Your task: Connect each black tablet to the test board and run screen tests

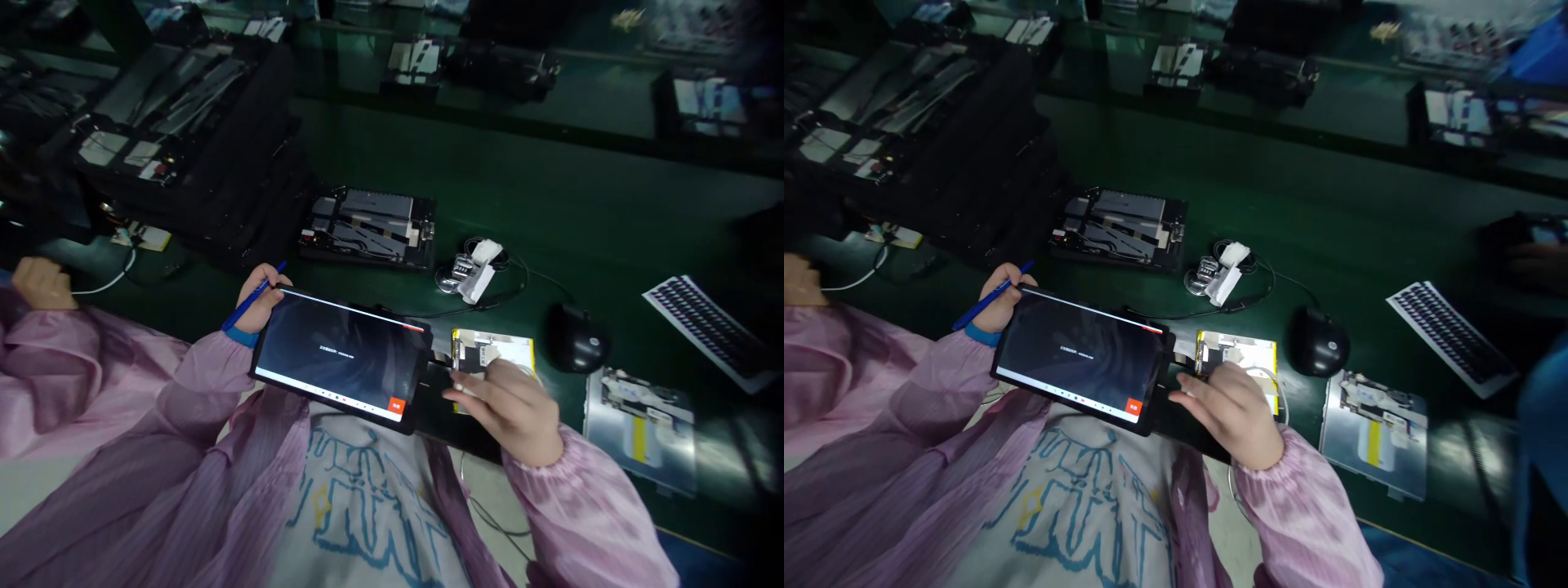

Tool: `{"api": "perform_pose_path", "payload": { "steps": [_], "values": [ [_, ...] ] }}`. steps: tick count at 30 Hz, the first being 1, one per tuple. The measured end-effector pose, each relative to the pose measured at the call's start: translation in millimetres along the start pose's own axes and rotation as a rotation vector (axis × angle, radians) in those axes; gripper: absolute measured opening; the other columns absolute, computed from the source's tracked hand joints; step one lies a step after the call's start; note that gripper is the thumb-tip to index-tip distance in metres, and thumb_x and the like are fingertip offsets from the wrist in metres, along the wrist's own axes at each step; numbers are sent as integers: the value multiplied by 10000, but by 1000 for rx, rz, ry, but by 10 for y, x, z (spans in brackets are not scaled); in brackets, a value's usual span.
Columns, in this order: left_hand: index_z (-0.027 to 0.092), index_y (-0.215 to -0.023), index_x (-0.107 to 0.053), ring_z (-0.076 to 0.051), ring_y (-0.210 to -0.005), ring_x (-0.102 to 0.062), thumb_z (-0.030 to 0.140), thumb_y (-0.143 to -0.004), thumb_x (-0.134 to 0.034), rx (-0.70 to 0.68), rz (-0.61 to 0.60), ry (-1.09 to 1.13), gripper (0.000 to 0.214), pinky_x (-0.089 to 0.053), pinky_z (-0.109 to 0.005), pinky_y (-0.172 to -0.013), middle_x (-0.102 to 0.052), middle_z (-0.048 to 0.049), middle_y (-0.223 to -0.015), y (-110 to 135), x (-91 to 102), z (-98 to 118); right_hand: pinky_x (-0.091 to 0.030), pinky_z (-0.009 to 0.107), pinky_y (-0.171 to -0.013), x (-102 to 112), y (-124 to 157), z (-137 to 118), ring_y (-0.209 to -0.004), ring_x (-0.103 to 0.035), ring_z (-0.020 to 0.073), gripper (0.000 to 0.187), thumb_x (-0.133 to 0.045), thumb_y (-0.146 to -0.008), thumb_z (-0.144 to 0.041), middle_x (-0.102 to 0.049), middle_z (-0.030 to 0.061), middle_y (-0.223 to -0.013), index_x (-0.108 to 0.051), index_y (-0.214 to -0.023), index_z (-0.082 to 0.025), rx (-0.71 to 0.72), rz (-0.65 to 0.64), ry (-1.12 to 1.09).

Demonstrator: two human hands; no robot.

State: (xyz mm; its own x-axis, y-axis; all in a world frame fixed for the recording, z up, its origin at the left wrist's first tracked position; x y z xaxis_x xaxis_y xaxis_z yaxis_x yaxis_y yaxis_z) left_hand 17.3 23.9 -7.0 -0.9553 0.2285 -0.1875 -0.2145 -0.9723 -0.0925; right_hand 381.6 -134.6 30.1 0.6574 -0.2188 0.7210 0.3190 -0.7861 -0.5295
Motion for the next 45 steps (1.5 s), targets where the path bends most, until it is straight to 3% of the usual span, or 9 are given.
{"api": "perform_pose_path", "payload": {
  "steps": [5, 7, 10, 13, 16, 22, 30, 40, 45],
  "values": [
    [179, -751, -444, -105, -502, -570, 427, -570, -863, -3, 9, 24, 519, -402, -183, -435, -649, -26, -687, 8, -17, 3, -417, 386, -714, 1, -288, 292, -886, -544, 265, 370, -576, -890, -273, -617, 141, -1000, -588, -1246, -170, -264, -17, 438],
    [178, -752, -449, -109, -510, -577, 418, -578, -859, -9, 9, 19, 506, -407, -182, -437, -651, -28, -697, 12, -13, 2, -387, 402, -743, -149, -459, 369, -952, -506, 282, 328, -560, -886, -233, -601, 147, -1085, -635, -1202, -189, -190, -149, 498],
    [180, -758, -455, -116, -526, -591, 408, -594, -849, -15, 10, 9, 484, -419, -186, -445, -658, -29, -719, 16, 1, 2, -349, 400, -754, -428, -696, 445, -933, -471, 262, 204, -553, -875, -189, -621, 105, -1009, -731, -966, -231, -45, -376, 419],
    [180, -758, -455, -114, -517, -584, 398, -608, -841, -18, 1, 12, 469, -415, -189, -442, -656, -28, -714, 19, 7, 5, -351, 395, -747, -574, -857, 500, -896, -481, 248, 208, -526, -883, -188, -639, 99, -940, -724, -820, -201, -9, -451, 325],
    [182, -759, -454, -117, -510, -581, 404, -605, -841, -15, 1, 21, 472, -411, -193, -439, -650, -24, -709, 22, 2, 10, -392, 374, -722, -480, -888, 507, -806, -532, 223, 185, -497, -870, -177, -653, 96, -830, -681, -852, -163, -113, -366, 220],
    [186, -745, -444, -121, -528, -595, 431, -594, -845, -17, -11, 8, 494, -432, -194, -467, -652, -12, -687, -13, -30, 37, -408, 265, -502, -17, -574, 265, -474, -494, 121, 64, -545, -767, -229, -552, -29, -556, -555, -829, -218, -674, -58, -308],
    [184, -728, -443, -104, -485, -553, 468, -572, -846, -44, 15, -44, 517, -404, -187, -431, -634, -11, -649, -48, -104, 101, -503, 301, -598, -114, -102, -37, -709, -633, 169, 303, -587, -825, -495, -651, 51, -814, -570, -915, -207, -682, -82, -940],
    [188, -748, -438, -109, -515, -570, 474, -630, -819, -98, -15, -84, 490, -414, -200, -447, -647, -11, -663, -76, -116, 91, -526, 293, -642, -323, 103, -82, -676, -577, 126, 322, -711, -742, -481, -621, 25, -820, -611, -890, -213, -836, -14, -846],
    [190, -784, -424, -103, -536, -556, 480, -681, -789, -116, -31, -104, 477, -400, -203, -459, -642, 7, -689, -63, -119, 91, -550, 286, -576, -413, 142, -58, -630, -599, 123, 360, -750, -686, -479, -607, 2, -758, -584, -861, -213, -926, 38, -963]
  ]
}}
Point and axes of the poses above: each hand's wrist, its own y-axis away from the middle knuckle, its own x-axis out of the back of the hand, z = x × y, the point moved 1 cm from there along -y, towards the middle knuckle
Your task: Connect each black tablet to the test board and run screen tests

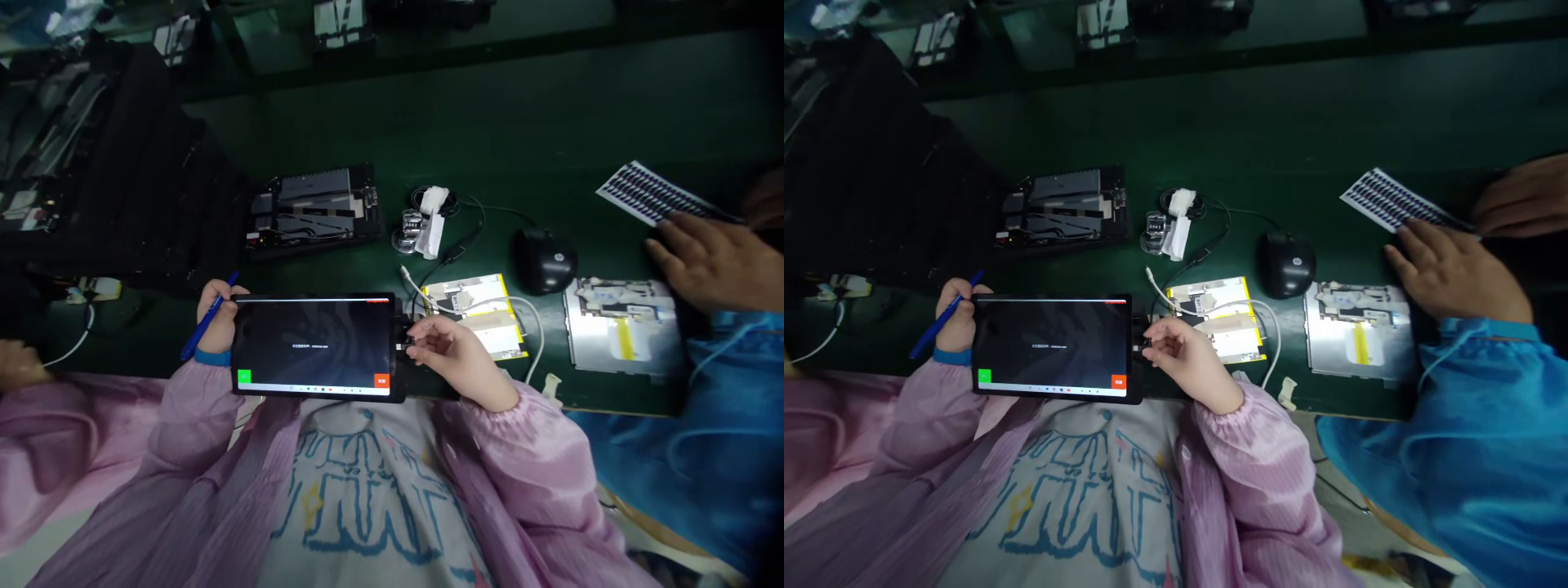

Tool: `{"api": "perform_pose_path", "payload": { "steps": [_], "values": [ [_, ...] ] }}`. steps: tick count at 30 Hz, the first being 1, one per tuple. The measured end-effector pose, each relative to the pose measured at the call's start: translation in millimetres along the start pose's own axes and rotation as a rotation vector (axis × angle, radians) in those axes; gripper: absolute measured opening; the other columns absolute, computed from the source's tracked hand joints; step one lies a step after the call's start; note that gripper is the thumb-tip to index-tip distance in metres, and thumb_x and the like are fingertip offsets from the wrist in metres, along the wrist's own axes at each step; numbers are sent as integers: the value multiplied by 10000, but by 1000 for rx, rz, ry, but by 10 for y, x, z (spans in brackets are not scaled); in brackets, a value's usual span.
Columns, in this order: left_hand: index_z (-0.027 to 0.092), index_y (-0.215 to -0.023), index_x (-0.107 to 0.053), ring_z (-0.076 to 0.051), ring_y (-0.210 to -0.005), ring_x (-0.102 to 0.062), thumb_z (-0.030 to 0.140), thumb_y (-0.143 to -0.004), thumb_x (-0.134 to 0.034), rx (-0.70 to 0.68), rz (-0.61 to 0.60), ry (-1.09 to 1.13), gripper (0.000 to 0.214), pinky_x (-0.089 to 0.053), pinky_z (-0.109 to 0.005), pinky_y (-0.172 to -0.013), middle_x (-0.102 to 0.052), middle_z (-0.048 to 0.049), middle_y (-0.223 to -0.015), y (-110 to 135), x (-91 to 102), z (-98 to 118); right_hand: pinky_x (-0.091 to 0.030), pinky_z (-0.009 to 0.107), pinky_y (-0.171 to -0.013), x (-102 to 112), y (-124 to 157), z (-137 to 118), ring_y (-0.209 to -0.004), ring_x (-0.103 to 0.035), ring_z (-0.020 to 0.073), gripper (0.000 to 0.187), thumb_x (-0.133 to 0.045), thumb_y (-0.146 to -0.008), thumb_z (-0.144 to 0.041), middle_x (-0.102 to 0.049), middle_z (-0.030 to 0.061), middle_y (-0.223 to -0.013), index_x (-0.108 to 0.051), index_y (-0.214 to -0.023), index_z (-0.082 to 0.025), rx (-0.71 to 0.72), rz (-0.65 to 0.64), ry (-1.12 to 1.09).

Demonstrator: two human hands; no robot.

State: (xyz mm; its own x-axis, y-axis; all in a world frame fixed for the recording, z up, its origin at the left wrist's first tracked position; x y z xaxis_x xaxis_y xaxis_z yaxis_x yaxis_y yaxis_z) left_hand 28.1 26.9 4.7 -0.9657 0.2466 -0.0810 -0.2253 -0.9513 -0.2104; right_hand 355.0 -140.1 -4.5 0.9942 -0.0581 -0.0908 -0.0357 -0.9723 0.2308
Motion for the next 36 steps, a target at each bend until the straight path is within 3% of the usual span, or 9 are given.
{"api": "perform_pose_path", "payload": {
  "steps": [5, 10, 15, 20, 23, 27, 30, 36],
  "values": [
    [186, -798, -440, -113, -574, -569, 451, -697, -786, -5, 3, -9, 447, -416, -212, -487, -663, -2, -732, -1, 26, -22, -569, 288, -556, -37, 1, 41, -585, -603, 114, 363, -743, -697, -479, -583, -24, -703, -561, -859, -211, -9, 3, -17],
    [187, -755, -439, -103, -540, -566, 464, -610, -837, 19, 48, -33, 506, -414, -201, -478, -657, -7, -696, -21, 2, -22, -551, 288, -524, -30, -18, 30, -547, -606, 117, 364, -712, -720, -516, -601, -9, -688, -573, -827, -197, 7, -19, 57],
    [193, -727, -435, -100, -496, -547, 468, -574, -844, 17, 54, -38, 517, -393, -195, -440, -648, 6, -660, -30, -34, -22, -519, 271, -483, 12, -136, 4, -487, -571, 106, 415, -734, -671, -559, -579, -16, -613, -563, -718, -183, -16, -134, 81],
    [189, -730, -431, -95, -498, -552, 482, -580, -837, 33, 60, -31, 523, -396, -194, -456, -646, 7, -662, -14, -12, -53, -522, 280, -490, 14, -113, 7, -498, -589, 127, 405, -676, -736, -571, -617, 6, -625, -624, -799, -174, 22, -138, 192],
    [194, -732, -403, -97, -494, -548, 540, -583, -819, 68, 66, -24, 562, -382, -205, -451, -632, 13, -660, 24, -10, -68, -536, 303, -538, -1, -10, 3, -567, -628, 153, 321, -607, -835, -495, -685, 50, -733, -667, -875, -182, 153, -81, 446],
    [198, -746, -377, -85, -504, -536, 575, -607, -794, 102, 43, 2, 578, -370, -212, -466, -608, 25, -671, 85, -15, -78, -550, 330, -645, -20, 102, -23, -710, -665, 191, 197, -574, -899, -348, -706, 74, -812, -683, -907, -183, 486, -11, 830],
    [197, -748, -373, -77, -527, -517, 571, -626, -784, 124, 33, 14, 569, -352, -218, -491, -584, 30, -672, 127, -11, -76, -543, 313, -651, -38, 134, -41, -723, -651, 188, 144, -575, -903, -266, -687, 76, -800, -671, -924, -160, 673, -26, 965],
    [193, -758, -389, -90, -618, -495, 575, -655, -764, 130, 49, -25, 545, -359, -241, -568, -568, 20, -708, 188, -5, -59, -515, 312, -628, -86, 133, -84, -679, -596, 184, 115, -560, -894, -213, -614, 61, -735, -640, -905, -131, 759, -67, 1084]
  ]
}}
Point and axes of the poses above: each hand's wrist, its own y-axis away from the middle knuckle, its own x-axis out of the back of the hand, z = x × y, the point moved 1 cm from there along -y, towards the middle knuckle
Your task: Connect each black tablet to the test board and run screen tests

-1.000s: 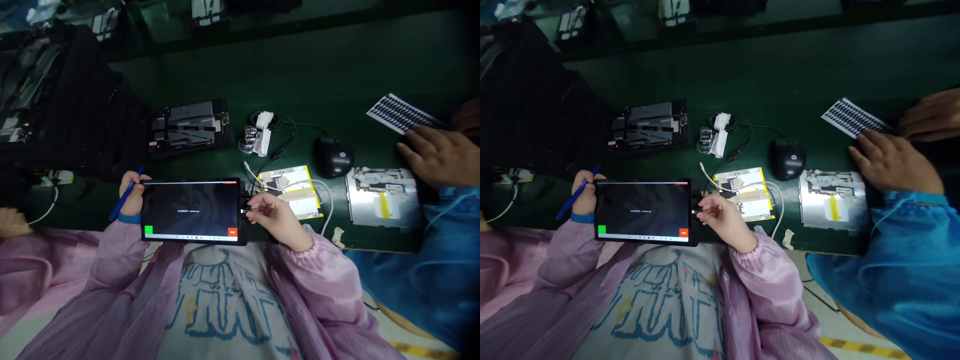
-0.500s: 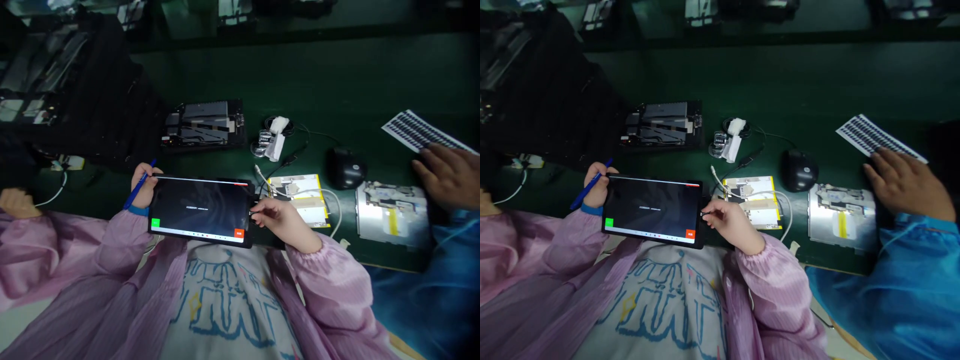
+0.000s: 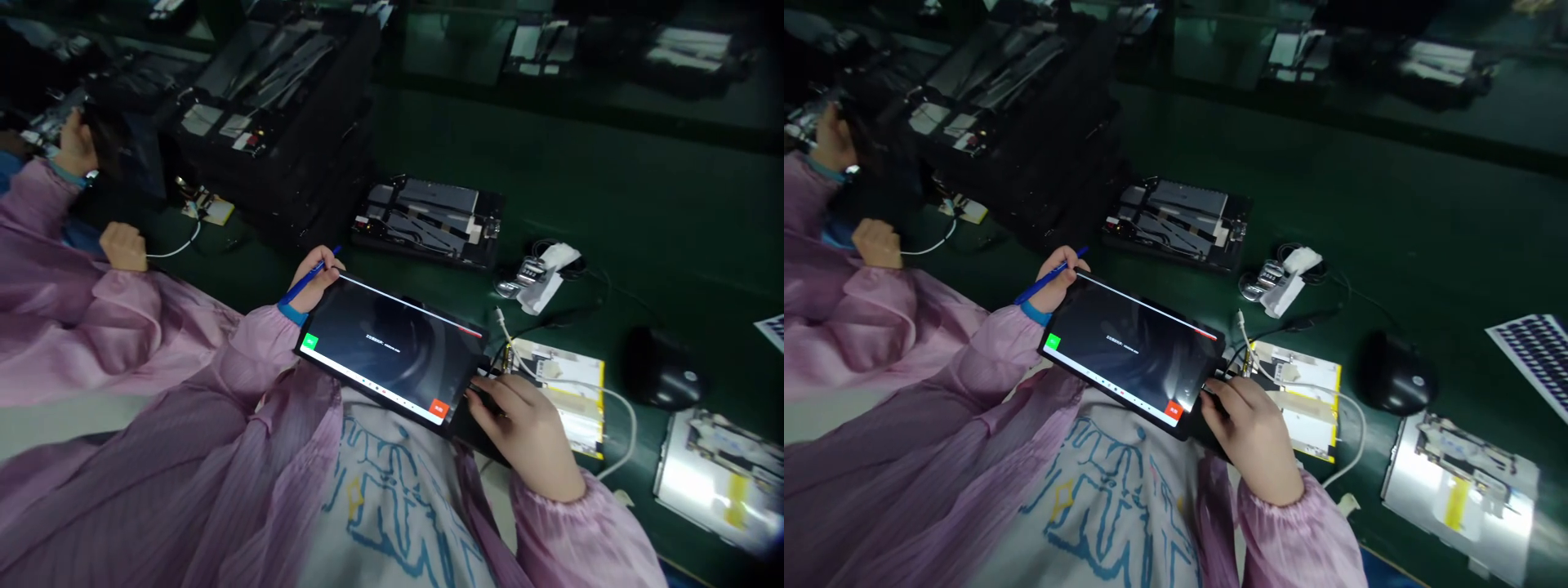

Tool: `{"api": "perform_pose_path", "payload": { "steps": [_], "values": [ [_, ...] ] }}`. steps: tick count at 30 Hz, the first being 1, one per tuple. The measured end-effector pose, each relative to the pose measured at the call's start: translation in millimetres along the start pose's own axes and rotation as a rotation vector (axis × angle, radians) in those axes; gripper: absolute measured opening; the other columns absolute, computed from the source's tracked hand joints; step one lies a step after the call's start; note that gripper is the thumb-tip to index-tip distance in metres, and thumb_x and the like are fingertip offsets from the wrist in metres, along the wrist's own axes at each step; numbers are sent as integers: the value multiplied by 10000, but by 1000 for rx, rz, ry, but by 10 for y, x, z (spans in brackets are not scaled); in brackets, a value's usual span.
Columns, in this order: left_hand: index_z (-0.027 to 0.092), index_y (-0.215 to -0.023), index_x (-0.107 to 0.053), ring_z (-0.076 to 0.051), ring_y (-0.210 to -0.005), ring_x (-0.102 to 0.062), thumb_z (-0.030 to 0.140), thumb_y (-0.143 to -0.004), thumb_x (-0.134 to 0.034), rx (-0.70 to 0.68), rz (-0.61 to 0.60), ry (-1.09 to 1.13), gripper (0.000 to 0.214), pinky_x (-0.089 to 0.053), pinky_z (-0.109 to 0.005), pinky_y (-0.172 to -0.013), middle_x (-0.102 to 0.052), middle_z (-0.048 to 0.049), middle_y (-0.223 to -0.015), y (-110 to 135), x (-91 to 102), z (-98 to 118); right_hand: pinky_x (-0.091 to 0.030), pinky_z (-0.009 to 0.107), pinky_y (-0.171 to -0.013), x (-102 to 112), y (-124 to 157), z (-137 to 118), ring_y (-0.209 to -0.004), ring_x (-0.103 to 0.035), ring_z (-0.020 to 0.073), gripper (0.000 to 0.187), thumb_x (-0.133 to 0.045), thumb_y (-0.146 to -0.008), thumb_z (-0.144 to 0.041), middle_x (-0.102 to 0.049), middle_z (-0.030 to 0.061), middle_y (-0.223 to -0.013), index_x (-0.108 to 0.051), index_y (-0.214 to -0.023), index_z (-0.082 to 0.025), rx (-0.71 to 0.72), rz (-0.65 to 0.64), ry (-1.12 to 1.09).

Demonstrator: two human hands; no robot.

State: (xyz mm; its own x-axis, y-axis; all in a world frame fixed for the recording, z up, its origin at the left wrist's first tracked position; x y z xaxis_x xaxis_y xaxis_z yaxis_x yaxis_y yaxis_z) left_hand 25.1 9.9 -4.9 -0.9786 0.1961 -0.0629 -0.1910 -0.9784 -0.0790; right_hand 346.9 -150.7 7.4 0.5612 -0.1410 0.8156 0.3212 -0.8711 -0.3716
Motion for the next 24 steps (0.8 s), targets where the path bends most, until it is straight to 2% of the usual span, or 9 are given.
{"api": "perform_pose_path", "payload": {
  "steps": [5, 12, 18, 24],
  "values": [
    [192, -755, -385, -93, -619, -492, 580, -648, -762, -7, -14, 1, 552, -352, -241, -571, -569, 15, -723, -2, 3, -9, -491, 313, -589, -21, -34, -31, -647, -580, 191, 105, -528, -866, -209, -590, 54, -715, -610, -824, -159, -9, -21, 84],
    [189, -753, -402, -101, -628, -517, 580, -643, -763, -44, -20, -37, 543, -355, -238, -585, -585, 7, -733, -11, 31, -45, -479, 277, -561, -46, -44, -27, -590, -584, 157, 96, -531, -839, -215, -626, 42, -717, -610, -851, -163, -68, -29, 66],
    [196, -751, -384, -96, -602, -490, 587, -649, -756, -34, -31, -32, 548, -340, -242, -570, -568, 15, -701, -6, 21, -30, -488, 286, -537, -27, -21, -24, -557, -599, 165, 171, -536, -871, -291, -632, 39, -667, -639, -879, -154, -154, -57, 53],
    [223, -709, -401, -123, -604, -447, 595, -635, -757, -14, -8, -64, 521, -323, -305, -560, -571, 12, -674, -17, -5, 1, -533, 307, -564, -51, 54, 3, -624, -669, 191, 236, -487, -923, -354, -716, 78, -774, -648, -889, -184, -261, -64, -15]
  ]
}}
Point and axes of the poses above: each hand's wrist, its own y-axis away from the middle knuckle, its own x-axis out of the back of the hand, z = x × y, the point moved 1 cm from there along -y, towards the middle knuckle
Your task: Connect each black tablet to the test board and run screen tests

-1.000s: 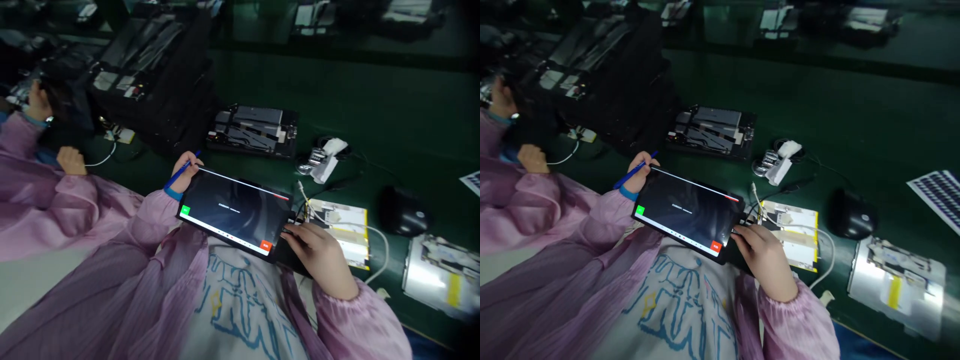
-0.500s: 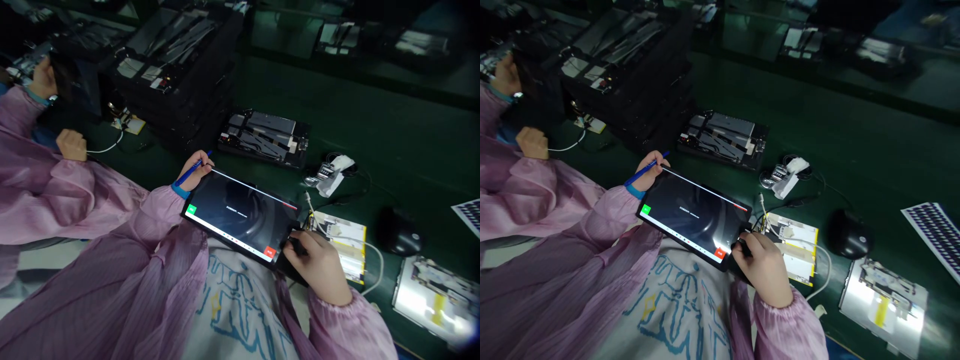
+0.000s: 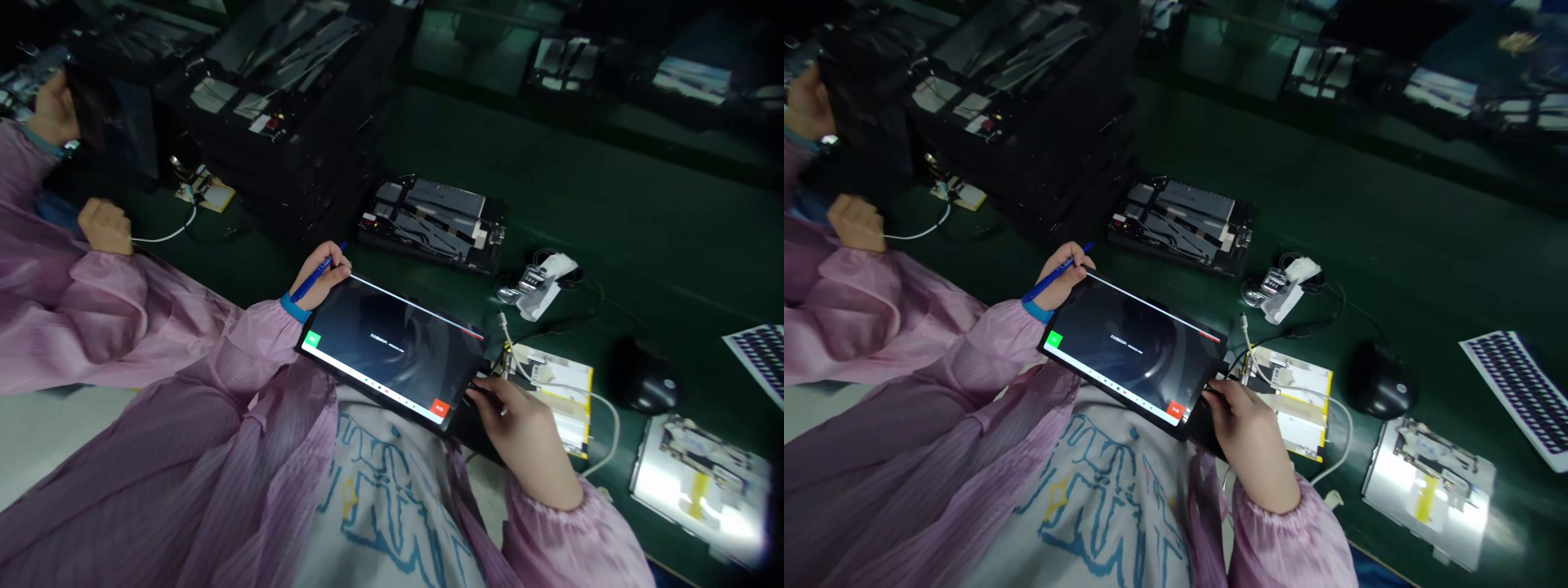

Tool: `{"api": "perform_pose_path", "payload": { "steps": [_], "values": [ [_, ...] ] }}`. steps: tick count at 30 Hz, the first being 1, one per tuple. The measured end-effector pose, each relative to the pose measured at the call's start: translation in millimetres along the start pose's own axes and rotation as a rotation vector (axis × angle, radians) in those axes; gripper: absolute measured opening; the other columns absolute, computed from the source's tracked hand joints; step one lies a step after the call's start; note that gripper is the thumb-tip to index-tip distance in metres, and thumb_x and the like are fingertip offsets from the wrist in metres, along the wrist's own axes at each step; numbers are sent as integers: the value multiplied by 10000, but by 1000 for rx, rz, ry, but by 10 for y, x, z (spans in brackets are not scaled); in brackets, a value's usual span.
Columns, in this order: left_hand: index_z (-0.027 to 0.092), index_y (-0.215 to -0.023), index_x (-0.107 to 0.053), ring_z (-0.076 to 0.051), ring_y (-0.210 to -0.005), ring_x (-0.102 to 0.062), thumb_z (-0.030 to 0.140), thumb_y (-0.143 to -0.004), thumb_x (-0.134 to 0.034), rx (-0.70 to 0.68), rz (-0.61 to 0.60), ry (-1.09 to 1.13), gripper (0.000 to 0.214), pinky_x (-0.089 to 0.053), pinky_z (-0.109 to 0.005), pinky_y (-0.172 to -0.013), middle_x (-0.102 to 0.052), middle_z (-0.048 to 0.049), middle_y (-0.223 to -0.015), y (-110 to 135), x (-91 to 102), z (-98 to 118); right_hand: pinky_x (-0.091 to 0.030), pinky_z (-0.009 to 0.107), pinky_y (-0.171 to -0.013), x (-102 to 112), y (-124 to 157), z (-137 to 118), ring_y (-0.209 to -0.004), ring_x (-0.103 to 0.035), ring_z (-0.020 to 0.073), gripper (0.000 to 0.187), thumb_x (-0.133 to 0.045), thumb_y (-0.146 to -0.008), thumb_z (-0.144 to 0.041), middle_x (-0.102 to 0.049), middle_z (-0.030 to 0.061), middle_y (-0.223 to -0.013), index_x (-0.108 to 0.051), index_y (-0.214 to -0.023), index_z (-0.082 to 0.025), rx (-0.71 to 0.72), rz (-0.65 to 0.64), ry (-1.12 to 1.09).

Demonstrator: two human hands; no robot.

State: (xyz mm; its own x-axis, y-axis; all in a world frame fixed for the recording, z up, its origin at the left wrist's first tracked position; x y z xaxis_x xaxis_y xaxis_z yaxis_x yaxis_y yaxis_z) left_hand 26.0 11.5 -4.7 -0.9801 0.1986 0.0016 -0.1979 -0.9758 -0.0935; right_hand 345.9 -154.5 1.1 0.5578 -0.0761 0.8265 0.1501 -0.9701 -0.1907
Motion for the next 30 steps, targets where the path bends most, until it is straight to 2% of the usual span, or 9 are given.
{"api": "perform_pose_path", "payload": {
  "steps": [5, 11, 18, 23, 30],
  "values": [
    [314, -632, -455, -193, -619, -436, 550, -541, -774, 34, -20, -5, 406, -278, -363, -550, -589, 10, -617, -49, -9, -11, -548, 331, -576, -28, -22, -2, -646, -691, 216, 258, -461, -935, -347, -724, 92, -774, -646, -856, -185, 29, -18, 39],
    [303, -632, -444, -194, -611, -418, 495, -485, -811, 59, -11, 35, 440, -295, -373, -564, -561, 4, -601, -56, -20, 0, -536, 325, -554, -21, -41, -34, -621, -683, 211, 245, -452, -935, -308, -719, 88, -752, -643, -844, -185, 75, -15, 86],
    [219, -718, -382, -123, -628, -434, 574, -631, -778, 29, -21, 8, 540, -321, -321, -607, -547, 19, -678, -7, -27, 29, -531, 310, -545, -22, -33, -25, -601, -677, 198, 246, -455, -944, -313, -719, 79, -745, -647, -873, -179, 104, 10, 83],
    [210, -740, -371, -111, -624, -425, 584, -660, -757, 0, -47, -4, 544, -316, -302, -610, -537, 22, -684, -6, -15, 15, -546, 314, -570, -13, -30, -28, -628, -690, 203, 268, -450, -951, -328, -727, 86, -766, -652, -877, -168, 126, 24, 94],
    [207, -753, -381, -114, -639, -440, 634, -679, -711, -15, -37, -6, 544, -326, -298, -605, -544, 9, -721, -1, 12, 6, -529, 313, -584, 74, -41, -41, -660, -668, 198, 208, -493, -919, -277, -709, 79, -763, -669, -912, -167, 164, -31, 106]
  ]
}}
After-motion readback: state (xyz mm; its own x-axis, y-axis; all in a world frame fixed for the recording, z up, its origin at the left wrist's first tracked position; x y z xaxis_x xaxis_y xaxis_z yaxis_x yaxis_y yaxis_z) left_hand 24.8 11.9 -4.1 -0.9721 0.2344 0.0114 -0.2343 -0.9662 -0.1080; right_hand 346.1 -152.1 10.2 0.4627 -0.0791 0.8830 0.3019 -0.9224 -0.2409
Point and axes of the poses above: each hand's wrist, its own y-axis away from the middle knuckle, its own x-axis out of the back of the hand, z = x × y, the point moved 1 cm from there along -y, towards the middle knuckle
